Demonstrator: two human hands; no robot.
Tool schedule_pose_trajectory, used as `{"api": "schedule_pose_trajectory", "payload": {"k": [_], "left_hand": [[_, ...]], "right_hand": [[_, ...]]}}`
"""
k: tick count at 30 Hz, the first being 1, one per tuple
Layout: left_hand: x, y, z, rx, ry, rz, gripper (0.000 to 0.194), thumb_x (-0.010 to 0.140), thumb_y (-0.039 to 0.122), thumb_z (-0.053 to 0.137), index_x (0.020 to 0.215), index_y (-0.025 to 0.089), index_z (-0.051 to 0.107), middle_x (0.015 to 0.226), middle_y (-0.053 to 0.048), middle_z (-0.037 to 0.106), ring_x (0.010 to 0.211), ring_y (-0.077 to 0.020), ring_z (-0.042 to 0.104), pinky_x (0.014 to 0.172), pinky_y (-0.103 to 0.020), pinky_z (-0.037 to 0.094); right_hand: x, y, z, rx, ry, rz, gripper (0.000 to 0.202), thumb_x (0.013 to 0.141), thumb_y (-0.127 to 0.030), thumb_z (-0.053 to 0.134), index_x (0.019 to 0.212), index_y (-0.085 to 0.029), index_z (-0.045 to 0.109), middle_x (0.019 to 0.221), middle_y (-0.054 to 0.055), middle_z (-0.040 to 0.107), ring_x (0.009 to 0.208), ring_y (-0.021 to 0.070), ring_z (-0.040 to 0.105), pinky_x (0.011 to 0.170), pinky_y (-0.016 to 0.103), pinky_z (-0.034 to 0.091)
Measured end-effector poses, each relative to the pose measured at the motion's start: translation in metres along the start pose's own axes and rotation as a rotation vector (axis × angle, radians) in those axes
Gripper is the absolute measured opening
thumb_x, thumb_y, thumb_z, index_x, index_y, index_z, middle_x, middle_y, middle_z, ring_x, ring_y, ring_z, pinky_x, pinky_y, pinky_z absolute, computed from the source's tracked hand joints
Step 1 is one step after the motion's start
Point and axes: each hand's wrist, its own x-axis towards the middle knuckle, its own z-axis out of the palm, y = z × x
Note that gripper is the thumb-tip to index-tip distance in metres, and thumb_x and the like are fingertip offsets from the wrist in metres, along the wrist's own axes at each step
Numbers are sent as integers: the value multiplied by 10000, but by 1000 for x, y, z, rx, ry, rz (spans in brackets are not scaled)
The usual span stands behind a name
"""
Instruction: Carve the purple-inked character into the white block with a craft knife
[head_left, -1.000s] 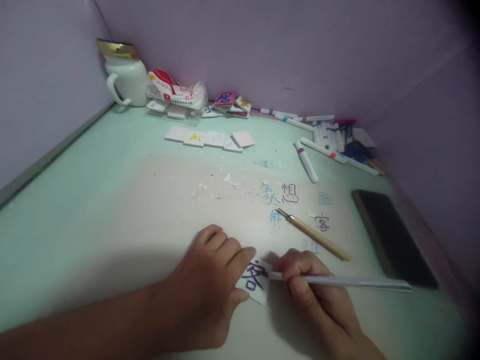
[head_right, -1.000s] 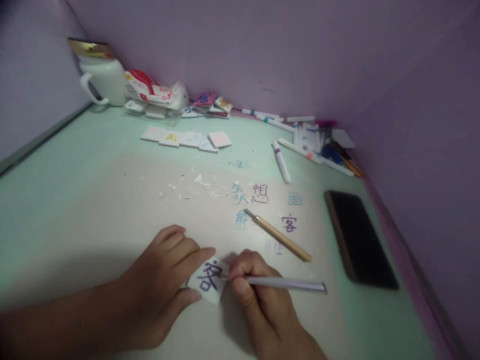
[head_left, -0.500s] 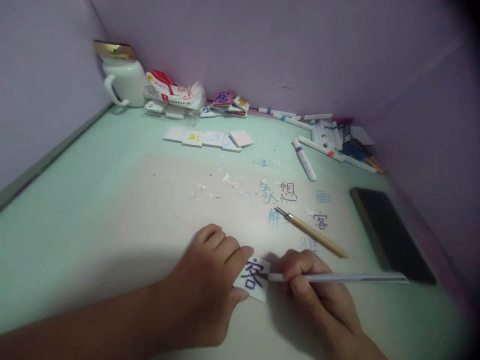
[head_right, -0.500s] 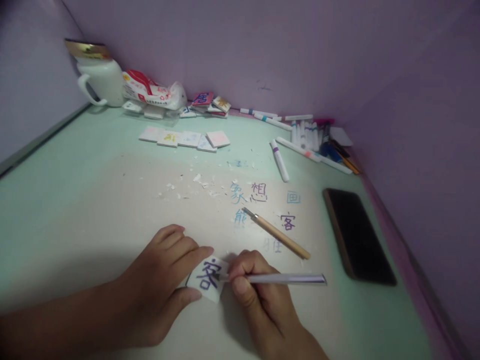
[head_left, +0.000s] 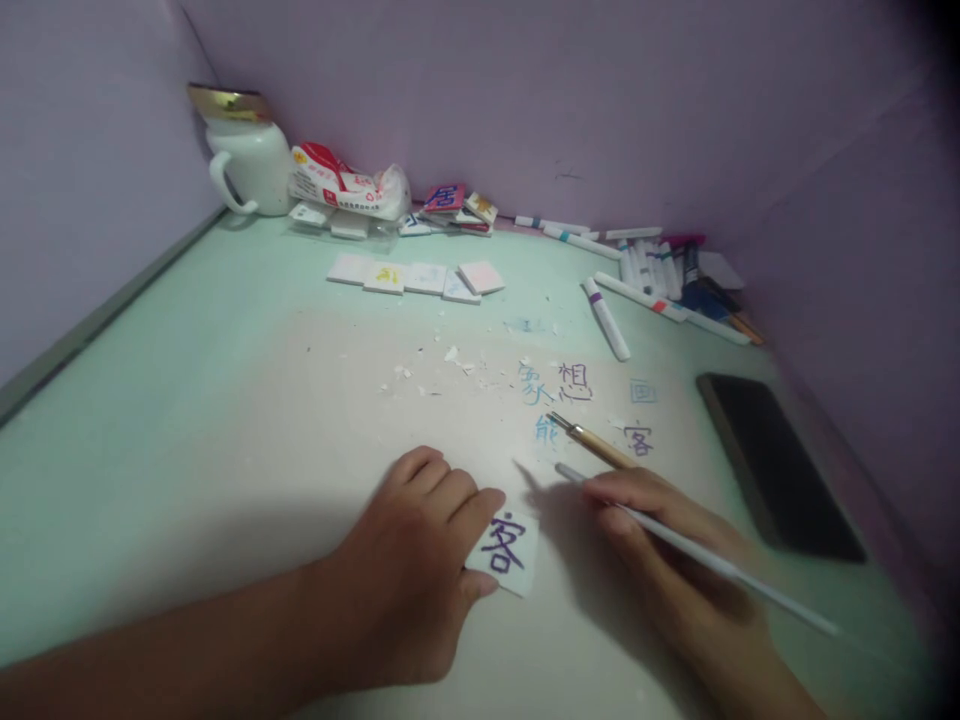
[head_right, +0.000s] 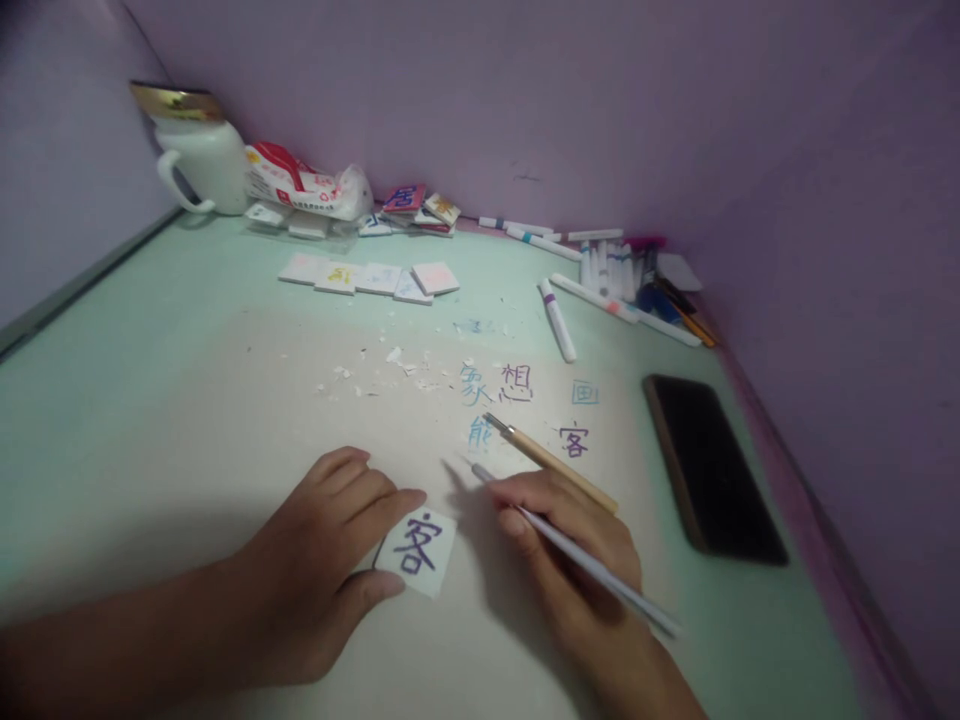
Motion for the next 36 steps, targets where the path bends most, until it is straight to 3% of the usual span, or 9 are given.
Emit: {"api": "schedule_pose_trajectory", "payload": {"k": [3, 6, 10, 13, 15, 23, 36], "left_hand": [[-1, -2, 1, 2, 4, 28, 399, 801, 214, 501, 1190, 129, 514, 968, -108, 591, 862, -260, 502, 915, -525, 353], [-1, -4, -1, -28, 26, 77, 542, 768, 130, 456, 1309, 128, 421, 1073, -123, 582, 935, -264, 506, 931, -501, 349], [0, 1, -3, -56, 91, 55, 531, 789, 185, 518, 1298, 75, 412, 1159, -155, 560, 1015, -275, 499, 970, -495, 333], [2, 10, -1, -37, 119, -63, 540, 711, 397, 699, 1129, 92, 543, 1027, -138, 578, 918, -291, 498, 918, -517, 357], [3, 14, 2, -5, 118, -104, 504, 684, 433, 731, 1045, 118, 574, 964, -116, 574, 883, -288, 492, 923, -537, 343], [0, 10, 5, -51, 135, -44, 349, 728, 221, 600, 1064, 135, 559, 1013, -105, 548, 947, -267, 484, 992, -509, 298], [3, 7, 2, -87, 113, 2, 320, 732, 172, 555, 1049, 135, 563, 1024, -115, 553, 947, -271, 499, 971, -515, 337]], "right_hand": [[-6, -11, 4, 203, 96, 188, 105, 908, -309, 586, 881, -281, 683, 752, -18, 649, 639, 107, 590, 551, 174, 461], [-10, -19, 10, 335, 137, 242, 201, 918, -392, 561, 829, -249, 670, 696, -7, 592, 600, 105, 533, 532, 177, 437], [-12, -16, 12, 390, 92, 162, 160, 932, -329, 538, 916, -241, 670, 762, 20, 597, 623, 127, 541, 531, 205, 450], [-14, -12, 10, 353, 66, 145, 149, 938, -295, 521, 964, -235, 655, 803, 35, 596, 657, 145, 545, 544, 227, 448], [-15, -11, 10, 334, 26, 137, 150, 948, -294, 500, 965, -235, 637, 832, 42, 590, 678, 153, 542, 578, 249, 452], [-17, -10, 18, 445, -35, 97, 153, 988, -298, 419, 963, -250, 562, 791, 25, 544, 707, 158, 499, 600, 266, 408], [-14, -11, 14, 259, -116, -18, 139, 993, -233, 394, 988, -247, 532, 831, 21, 541, 764, 151, 508, 658, 257, 438]]}}
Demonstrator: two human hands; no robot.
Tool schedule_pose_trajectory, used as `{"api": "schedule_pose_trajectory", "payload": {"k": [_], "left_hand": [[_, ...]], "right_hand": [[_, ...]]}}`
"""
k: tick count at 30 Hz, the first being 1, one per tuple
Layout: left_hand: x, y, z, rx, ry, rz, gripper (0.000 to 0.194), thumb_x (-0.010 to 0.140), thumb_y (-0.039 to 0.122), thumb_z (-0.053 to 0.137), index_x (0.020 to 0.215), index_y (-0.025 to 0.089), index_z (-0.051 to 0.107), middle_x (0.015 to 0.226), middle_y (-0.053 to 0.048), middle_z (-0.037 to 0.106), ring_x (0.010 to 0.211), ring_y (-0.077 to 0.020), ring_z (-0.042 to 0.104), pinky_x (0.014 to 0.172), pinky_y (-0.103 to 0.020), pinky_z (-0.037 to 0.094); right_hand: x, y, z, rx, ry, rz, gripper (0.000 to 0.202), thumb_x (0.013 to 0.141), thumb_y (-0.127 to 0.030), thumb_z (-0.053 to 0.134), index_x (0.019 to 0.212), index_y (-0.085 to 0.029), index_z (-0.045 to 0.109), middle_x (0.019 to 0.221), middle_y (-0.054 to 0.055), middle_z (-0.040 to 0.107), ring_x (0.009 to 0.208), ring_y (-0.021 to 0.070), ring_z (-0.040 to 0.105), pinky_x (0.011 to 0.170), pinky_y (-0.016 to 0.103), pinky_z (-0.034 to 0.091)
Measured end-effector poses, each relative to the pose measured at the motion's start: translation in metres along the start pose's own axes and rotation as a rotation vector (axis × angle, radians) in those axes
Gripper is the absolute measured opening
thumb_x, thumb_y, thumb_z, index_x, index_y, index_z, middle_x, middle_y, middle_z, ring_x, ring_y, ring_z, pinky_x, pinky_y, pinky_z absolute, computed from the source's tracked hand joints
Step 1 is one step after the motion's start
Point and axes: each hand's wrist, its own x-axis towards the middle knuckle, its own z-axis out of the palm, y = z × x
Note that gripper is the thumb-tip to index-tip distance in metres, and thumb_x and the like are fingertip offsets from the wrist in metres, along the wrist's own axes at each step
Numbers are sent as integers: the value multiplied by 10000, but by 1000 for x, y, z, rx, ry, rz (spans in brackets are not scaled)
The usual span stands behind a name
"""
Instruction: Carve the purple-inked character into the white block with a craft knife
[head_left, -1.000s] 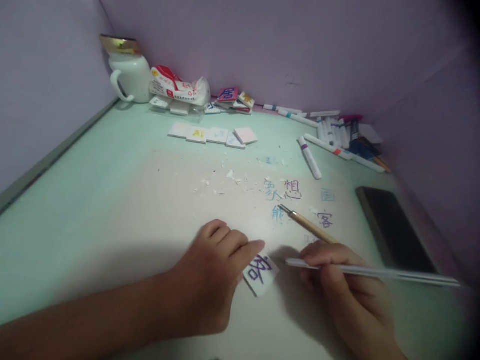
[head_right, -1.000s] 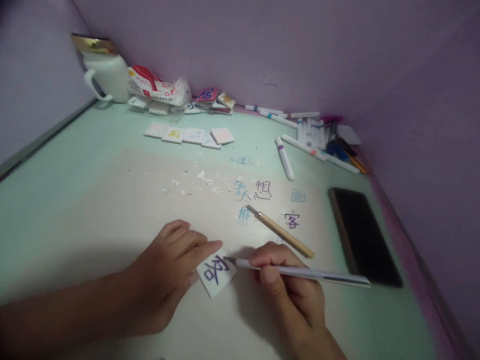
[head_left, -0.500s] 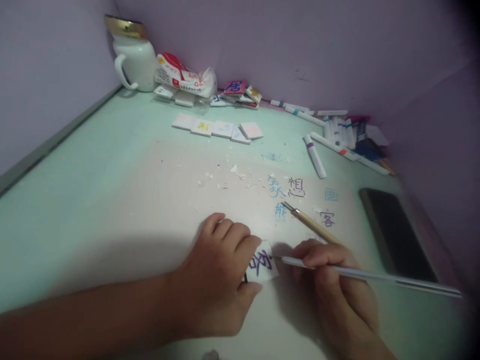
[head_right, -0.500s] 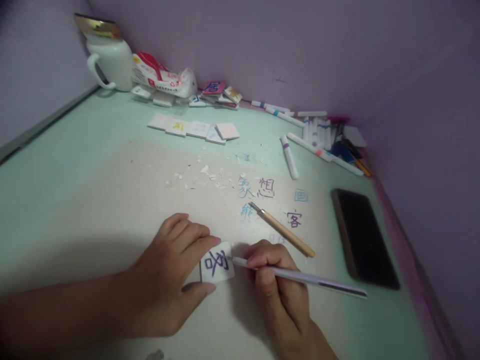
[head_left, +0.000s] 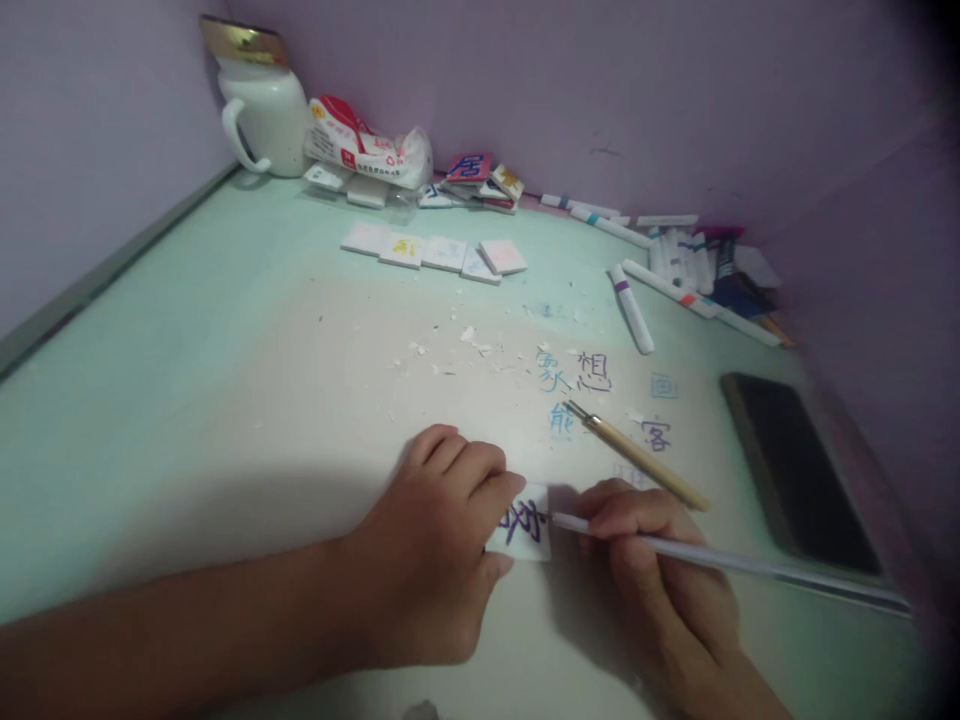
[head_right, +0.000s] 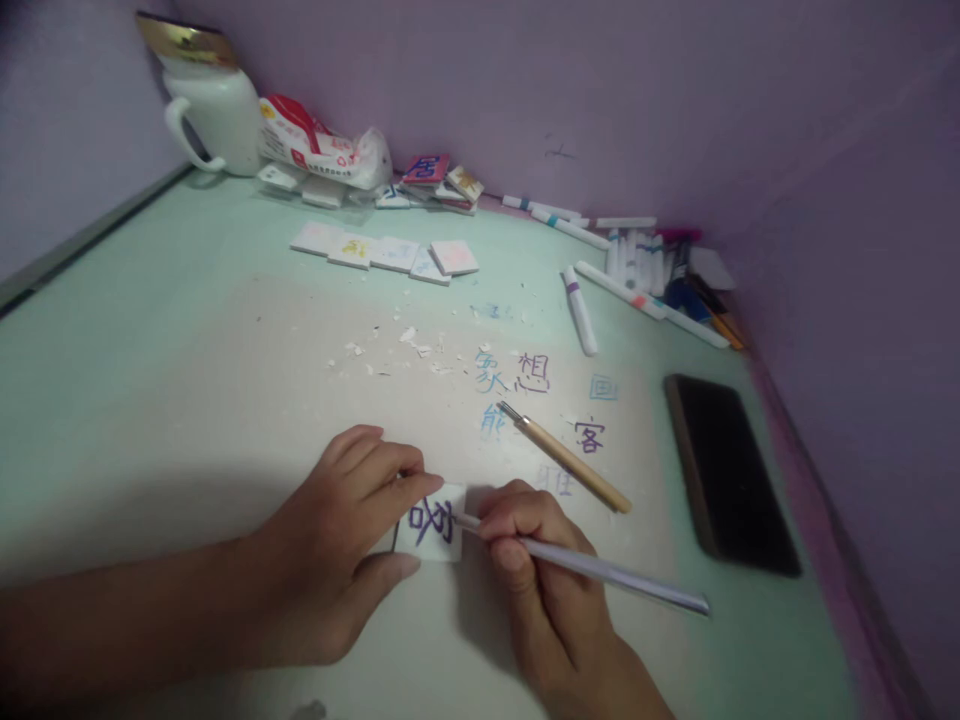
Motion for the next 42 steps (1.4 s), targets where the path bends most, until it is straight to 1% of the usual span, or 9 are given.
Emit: {"api": "schedule_pose_trajectory", "payload": {"k": [5, 9, 13, 18, 25, 29, 31, 38, 42], "left_hand": [[-1, 0, 0, -1, 5, -1, 314, 742, 179, 547, 1052, 131, 566, 1025, -112, 556, 945, -268, 499, 970, -521, 338], [-1, -1, 0, -10, 2, 2, 308, 741, 185, 546, 1044, 133, 566, 1018, -114, 556, 936, -268, 497, 965, -515, 336], [-1, -1, 0, -6, 0, 5, 307, 741, 183, 544, 1042, 128, 565, 1024, -117, 553, 950, -272, 496, 976, -513, 321], [-2, 0, 0, -3, -5, 2, 304, 743, 185, 544, 1044, 138, 560, 1024, -114, 557, 950, -272, 503, 974, -508, 325], [-1, -1, 0, -2, 2, 8, 315, 741, 188, 548, 1052, 143, 559, 1026, -115, 564, 945, -273, 506, 963, -521, 339], [-1, -1, 0, 1, -5, 9, 308, 745, 187, 542, 1046, 125, 567, 1026, -117, 559, 954, -273, 502, 973, -520, 333], [-1, -2, 0, 1, -11, 9, 309, 752, 191, 537, 1052, 125, 566, 1021, -116, 557, 947, -270, 500, 967, -518, 335], [0, -2, 1, 30, -16, 10, 293, 754, 201, 541, 1038, 132, 568, 1001, -117, 562, 917, -270, 494, 928, -518, 352], [0, -1, 1, 49, -19, -11, 298, 751, 205, 559, 1041, 137, 574, 978, -107, 559, 889, -259, 489, 918, -512, 344]], "right_hand": [[-1, -3, 0, -76, -31, 7, 129, 972, -189, 415, 988, -254, 526, 834, 18, 542, 814, 163, 533, 716, 279, 451], [0, -4, 2, -114, -36, -17, 125, 955, -170, 422, 979, -251, 514, 805, 21, 550, 774, 172, 550, 659, 288, 456], [0, -3, 3, -92, -33, -16, 122, 958, -168, 413, 976, -243, 508, 816, 17, 550, 715, 148, 529, 616, 271, 439], [-1, -2, 3, -86, -3, -28, 129, 957, -167, 417, 979, -243, 519, 798, 16, 536, 776, 165, 543, 671, 285, 454], [3, -5, 2, -108, -42, -36, 127, 941, -154, 422, 964, -247, 506, 781, 16, 551, 682, 153, 541, 592, 274, 449], [0, -6, 3, -185, -52, -39, 156, 920, -128, 437, 986, -248, 511, 841, 31, 578, 766, 168, 575, 667, 293, 467], [0, -6, 4, -214, -37, -51, 155, 917, -128, 437, 987, -246, 511, 843, 32, 575, 797, 174, 581, 688, 294, 469], [4, -8, 7, -241, 18, -41, 131, 933, -138, 422, 935, -232, 514, 804, 17, 559, 706, 136, 547, 606, 240, 447], [4, -11, 7, -224, 35, 6, 140, 946, -151, 412, 902, -231, 518, 771, -3, 550, 639, 112, 524, 556, 212, 423]]}}
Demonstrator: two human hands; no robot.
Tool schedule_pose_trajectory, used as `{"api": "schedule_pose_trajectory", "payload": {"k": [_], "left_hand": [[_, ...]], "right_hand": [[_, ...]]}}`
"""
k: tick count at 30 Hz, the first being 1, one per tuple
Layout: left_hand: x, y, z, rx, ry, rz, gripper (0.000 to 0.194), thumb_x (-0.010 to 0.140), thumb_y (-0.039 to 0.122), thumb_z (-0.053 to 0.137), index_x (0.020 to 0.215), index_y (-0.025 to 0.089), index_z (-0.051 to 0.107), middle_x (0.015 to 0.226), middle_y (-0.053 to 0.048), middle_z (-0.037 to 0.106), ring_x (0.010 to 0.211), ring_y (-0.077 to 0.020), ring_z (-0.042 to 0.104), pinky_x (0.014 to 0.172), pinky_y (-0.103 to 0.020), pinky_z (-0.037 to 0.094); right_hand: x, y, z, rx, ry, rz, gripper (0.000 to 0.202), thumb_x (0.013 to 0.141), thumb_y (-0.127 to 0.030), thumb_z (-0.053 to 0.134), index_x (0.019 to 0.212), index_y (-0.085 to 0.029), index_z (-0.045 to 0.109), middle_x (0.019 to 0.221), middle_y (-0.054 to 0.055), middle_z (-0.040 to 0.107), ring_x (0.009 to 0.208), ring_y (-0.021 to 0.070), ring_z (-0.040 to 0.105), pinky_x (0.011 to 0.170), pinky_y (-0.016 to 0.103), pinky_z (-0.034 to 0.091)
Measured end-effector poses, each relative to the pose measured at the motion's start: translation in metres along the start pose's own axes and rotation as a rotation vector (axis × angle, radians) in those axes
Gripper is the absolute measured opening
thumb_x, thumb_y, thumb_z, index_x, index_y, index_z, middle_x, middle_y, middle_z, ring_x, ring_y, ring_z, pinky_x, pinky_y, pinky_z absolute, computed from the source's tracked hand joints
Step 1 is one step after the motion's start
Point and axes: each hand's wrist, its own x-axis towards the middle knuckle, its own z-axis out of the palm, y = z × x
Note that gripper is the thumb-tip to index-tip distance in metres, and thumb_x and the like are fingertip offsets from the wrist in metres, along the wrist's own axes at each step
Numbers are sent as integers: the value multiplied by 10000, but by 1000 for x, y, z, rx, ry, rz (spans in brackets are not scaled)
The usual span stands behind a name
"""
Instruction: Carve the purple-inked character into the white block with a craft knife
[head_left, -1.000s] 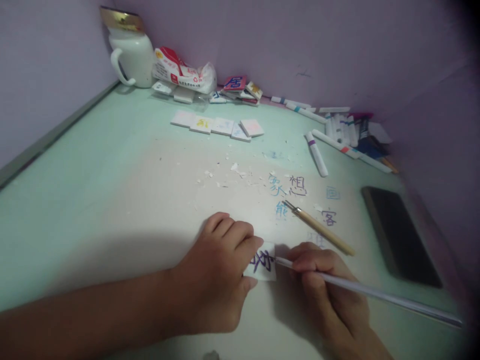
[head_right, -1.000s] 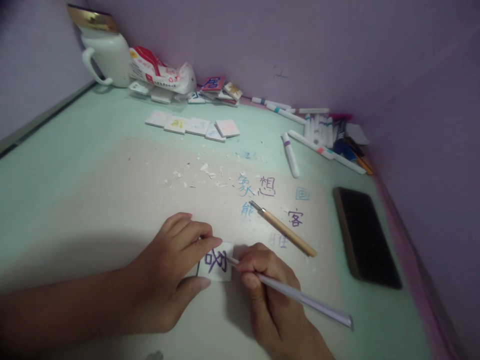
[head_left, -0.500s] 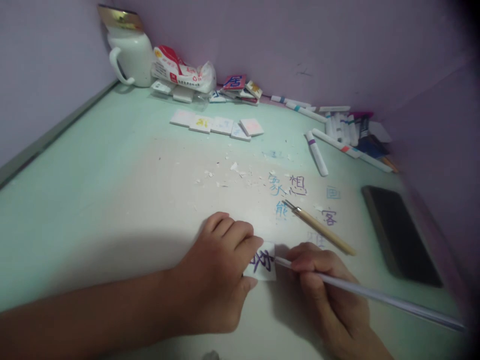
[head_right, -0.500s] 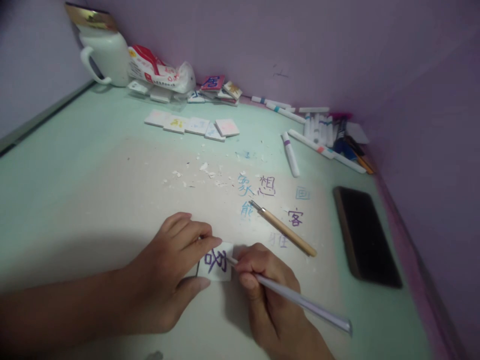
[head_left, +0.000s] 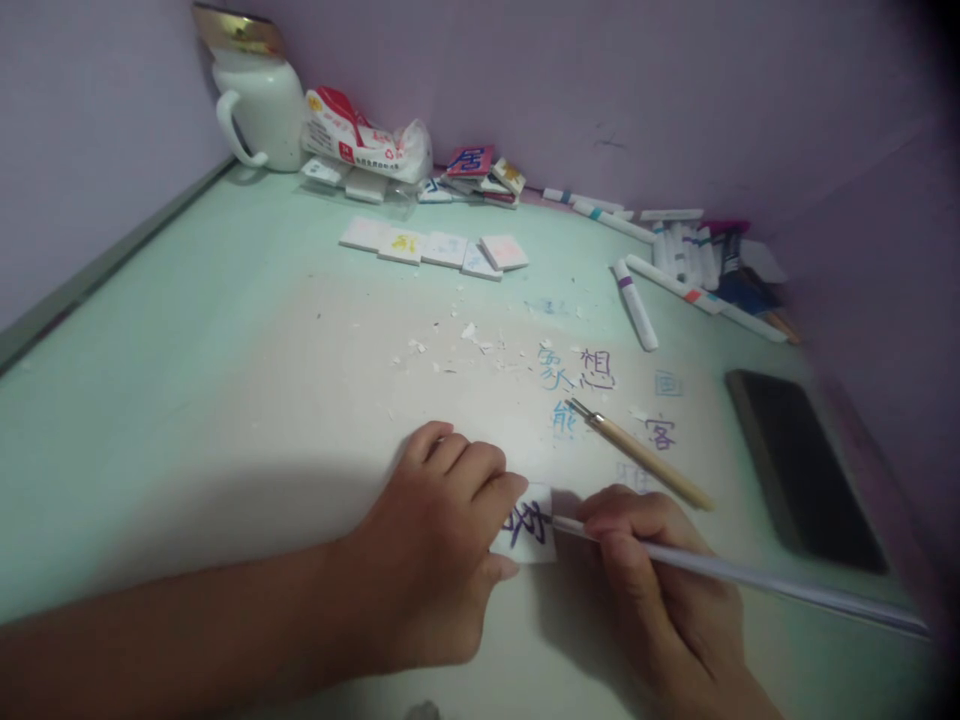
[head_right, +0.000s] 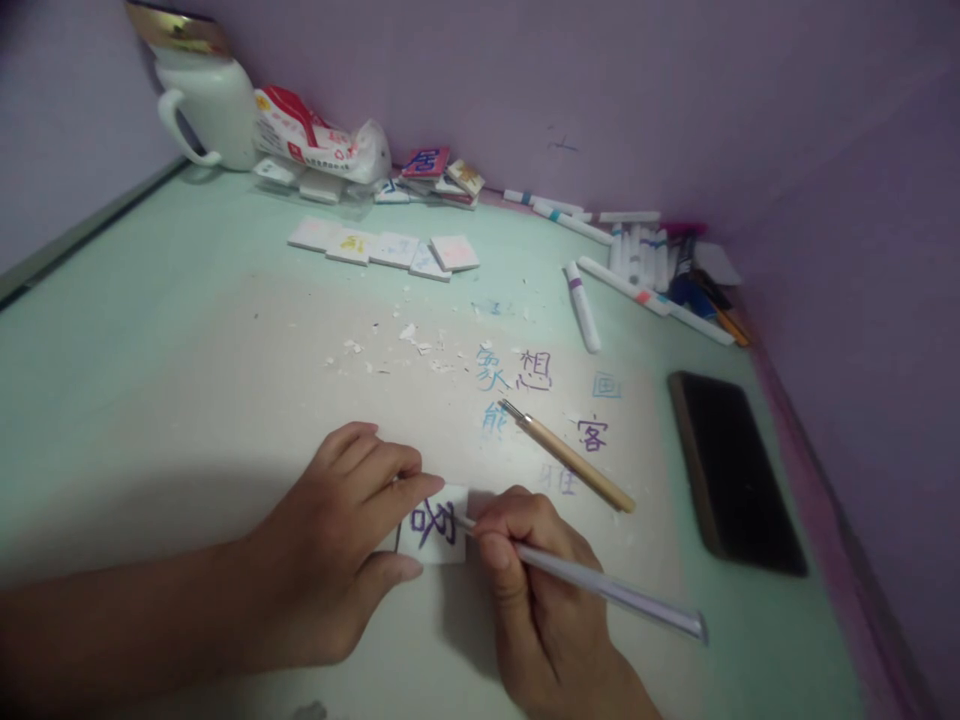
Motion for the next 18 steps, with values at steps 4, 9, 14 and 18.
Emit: {"api": "schedule_pose_trajectory", "payload": {"k": [4, 9, 14, 18], "left_hand": [[0, 0, 1, 20, 12, -2, 293, 752, 203, 570, 1037, 135, 575, 974, -102, 554, 887, -253, 488, 923, -504, 331], [-1, 0, 2, 39, 31, 5, 292, 753, 203, 576, 1037, 132, 576, 973, -101, 559, 883, -250, 489, 922, -496, 327], [-2, 0, 2, 50, 30, 4, 284, 760, 208, 577, 1035, 140, 577, 981, -100, 562, 885, -249, 490, 934, -496, 319], [-3, 2, 2, 60, 36, -1, 278, 768, 220, 582, 1034, 140, 577, 963, -97, 564, 871, -247, 490, 916, -491, 328]], "right_hand": [[-1, -2, 2, 3, 34, 33, 149, 955, -180, 416, 869, -235, 524, 738, -16, 547, 602, 107, 518, 523, 203, 412], [-1, -5, 5, -26, 59, 82, 158, 961, -192, 419, 850, -242, 520, 700, -35, 540, 566, 94, 503, 506, 183, 401], [0, -7, 5, -47, 70, 93, 161, 957, -198, 428, 834, -240, 523, 673, -46, 531, 544, 84, 487, 495, 171, 390], [-2, -8, 5, -67, 79, 99, 170, 952, -181, 428, 824, -238, 523, 653, -50, 524, 528, 81, 482, 484, 173, 383]]}}
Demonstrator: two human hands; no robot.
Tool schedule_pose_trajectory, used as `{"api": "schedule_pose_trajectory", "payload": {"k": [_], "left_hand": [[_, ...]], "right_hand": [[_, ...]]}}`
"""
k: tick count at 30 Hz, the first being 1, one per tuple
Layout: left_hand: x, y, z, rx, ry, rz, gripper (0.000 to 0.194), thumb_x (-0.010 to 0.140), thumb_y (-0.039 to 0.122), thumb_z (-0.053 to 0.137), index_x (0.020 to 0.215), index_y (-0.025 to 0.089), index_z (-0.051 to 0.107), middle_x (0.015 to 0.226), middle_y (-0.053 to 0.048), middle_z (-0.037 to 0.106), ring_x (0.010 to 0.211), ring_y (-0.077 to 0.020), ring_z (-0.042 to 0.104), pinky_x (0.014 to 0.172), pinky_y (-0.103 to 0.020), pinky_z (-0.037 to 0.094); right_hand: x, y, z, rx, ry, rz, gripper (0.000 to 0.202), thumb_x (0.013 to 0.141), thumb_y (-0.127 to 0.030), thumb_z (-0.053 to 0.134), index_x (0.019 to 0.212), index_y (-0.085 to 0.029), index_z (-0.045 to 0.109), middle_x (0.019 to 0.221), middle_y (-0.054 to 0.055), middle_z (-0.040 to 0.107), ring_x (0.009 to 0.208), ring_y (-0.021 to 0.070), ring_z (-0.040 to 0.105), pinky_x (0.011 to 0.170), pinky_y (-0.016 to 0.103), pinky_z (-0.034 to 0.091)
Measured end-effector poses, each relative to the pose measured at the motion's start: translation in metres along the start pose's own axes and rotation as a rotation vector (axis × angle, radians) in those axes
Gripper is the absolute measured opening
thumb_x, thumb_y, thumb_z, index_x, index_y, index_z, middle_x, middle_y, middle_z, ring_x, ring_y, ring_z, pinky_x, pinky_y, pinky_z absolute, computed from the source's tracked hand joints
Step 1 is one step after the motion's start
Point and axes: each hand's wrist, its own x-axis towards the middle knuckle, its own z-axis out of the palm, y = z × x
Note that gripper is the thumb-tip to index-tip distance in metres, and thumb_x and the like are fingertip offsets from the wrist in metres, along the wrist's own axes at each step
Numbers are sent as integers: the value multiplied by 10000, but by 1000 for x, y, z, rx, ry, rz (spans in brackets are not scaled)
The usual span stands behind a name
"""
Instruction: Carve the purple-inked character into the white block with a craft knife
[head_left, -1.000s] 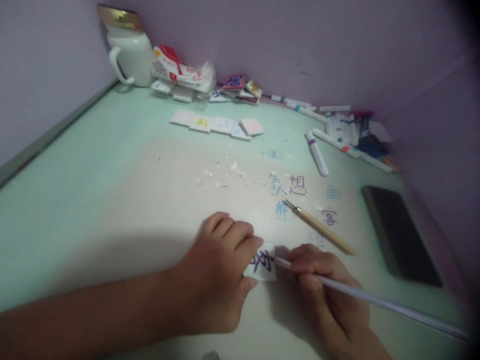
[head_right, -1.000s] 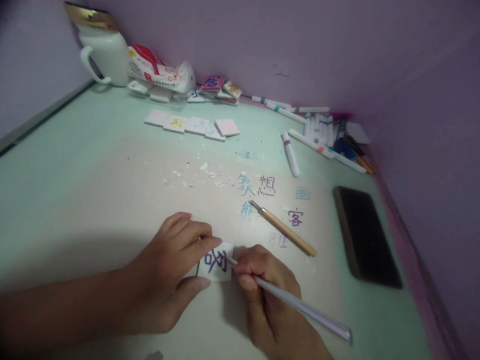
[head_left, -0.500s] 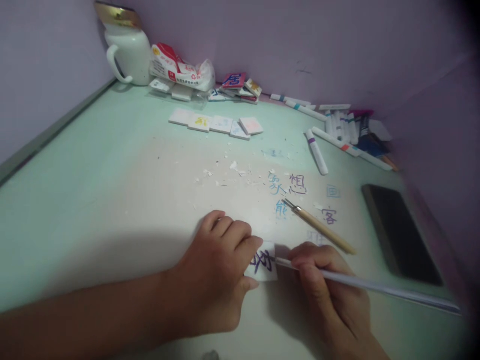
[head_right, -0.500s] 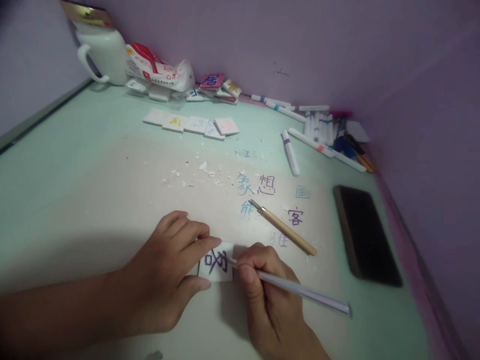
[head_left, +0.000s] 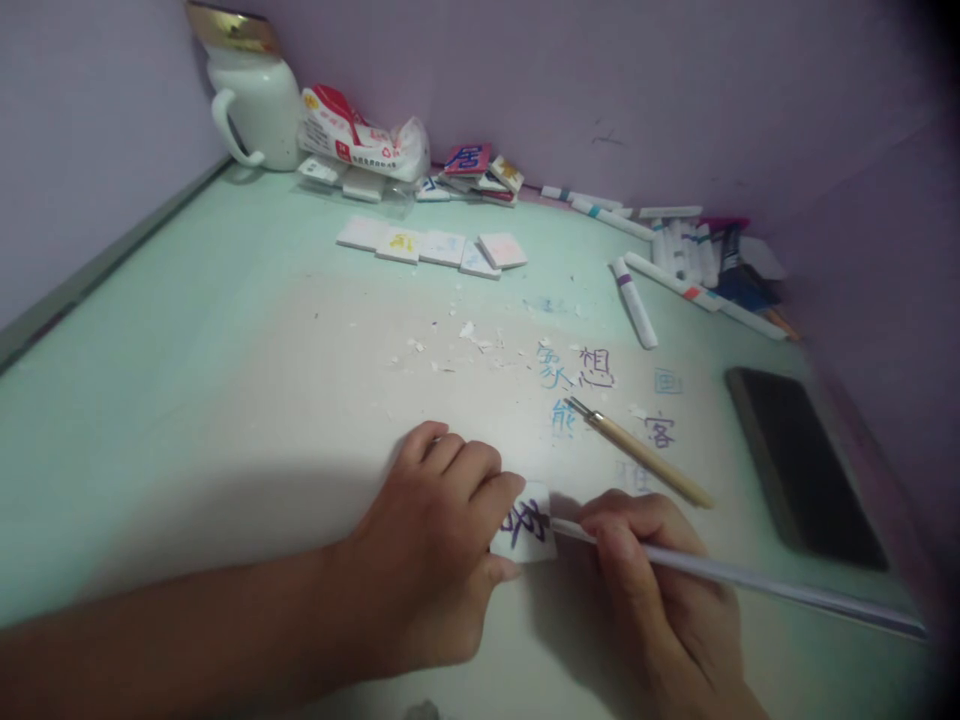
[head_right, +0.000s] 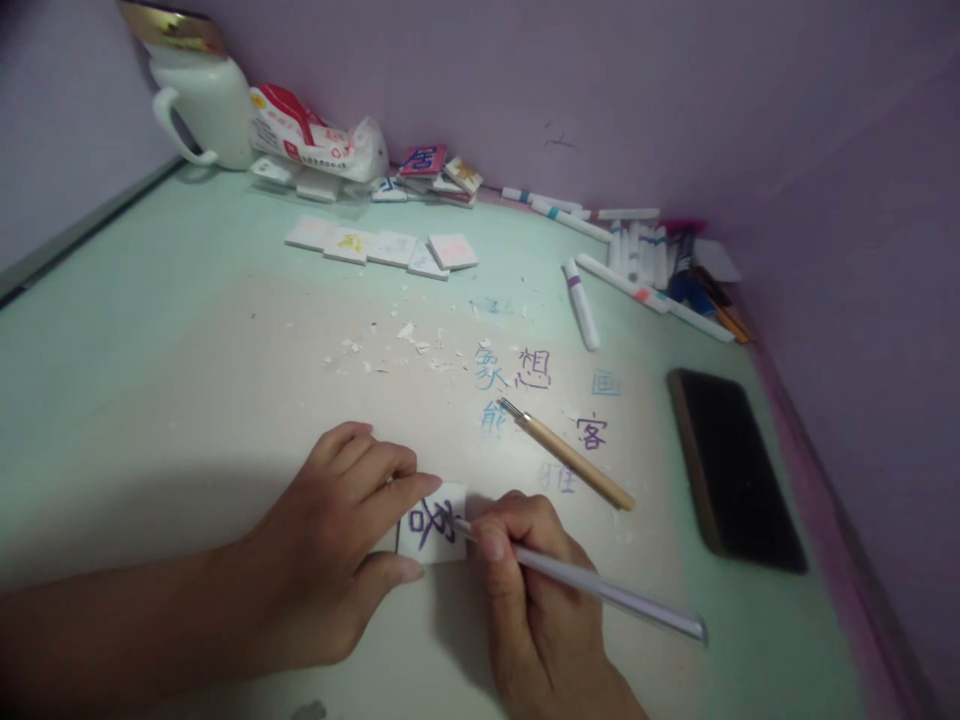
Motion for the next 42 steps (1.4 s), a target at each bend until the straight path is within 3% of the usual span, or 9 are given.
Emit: {"api": "schedule_pose_trajectory", "payload": {"k": [21, 29, 34, 36, 39, 42], "left_hand": [[0, 1, 3, 52, 29, -1, 314, 805, 337, 624, 1044, 137, 589, 913, -81, 591, 832, -247, 504, 883, -484, 335], [1, 1, 7, 94, 34, 11, 451, 789, 427, 674, 1100, 119, 567, 912, -82, 610, 818, -246, 508, 878, -481, 342], [1, 1, 5, 104, 31, 28, 562, 781, 532, 672, 1126, 104, 560, 879, -83, 620, 811, -252, 513, 886, -488, 343], [2, 1, 1, 60, -27, 32, 508, 803, 493, 645, 1125, 110, 560, 884, -88, 618, 818, -256, 514, 864, -482, 352], [5, -1, -6, 20, -137, 26, 363, 802, 288, 604, 1126, 134, 551, 898, -86, 614, 815, -248, 515, 821, -456, 363], [7, -4, -9, 19, -168, 15, 332, 788, 219, 578, 1111, 151, 546, 911, -85, 620, 819, -245, 519, 808, -447, 362]], "right_hand": [[-10, 2, -1, -10, -37, 45, 154, 970, -197, 418, 854, -243, 509, 705, -38, 535, 577, 89, 492, 526, 175, 403], [-15, 1, 0, -48, -40, 67, 144, 973, -221, 430, 859, -249, 515, 746, -34, 553, 625, 94, 517, 566, 180, 416], [-10, 0, 1, 22, -40, 56, 164, 972, -208, 417, 832, -245, 495, 657, -51, 508, 521, 85, 472, 473, 172, 390], [-8, -1, 2, 40, -29, 58, 172, 971, -203, 416, 822, -241, 494, 645, -50, 501, 512, 87, 467, 464, 175, 387], [-9, -1, 2, 46, -31, 72, 180, 975, -203, 411, 821, -240, 495, 656, -43, 509, 532, 92, 479, 479, 183, 395], [-11, -1, 2, 58, -39, 85, 185, 978, -205, 405, 817, -241, 489, 657, -39, 507, 535, 96, 478, 478, 193, 390]]}}
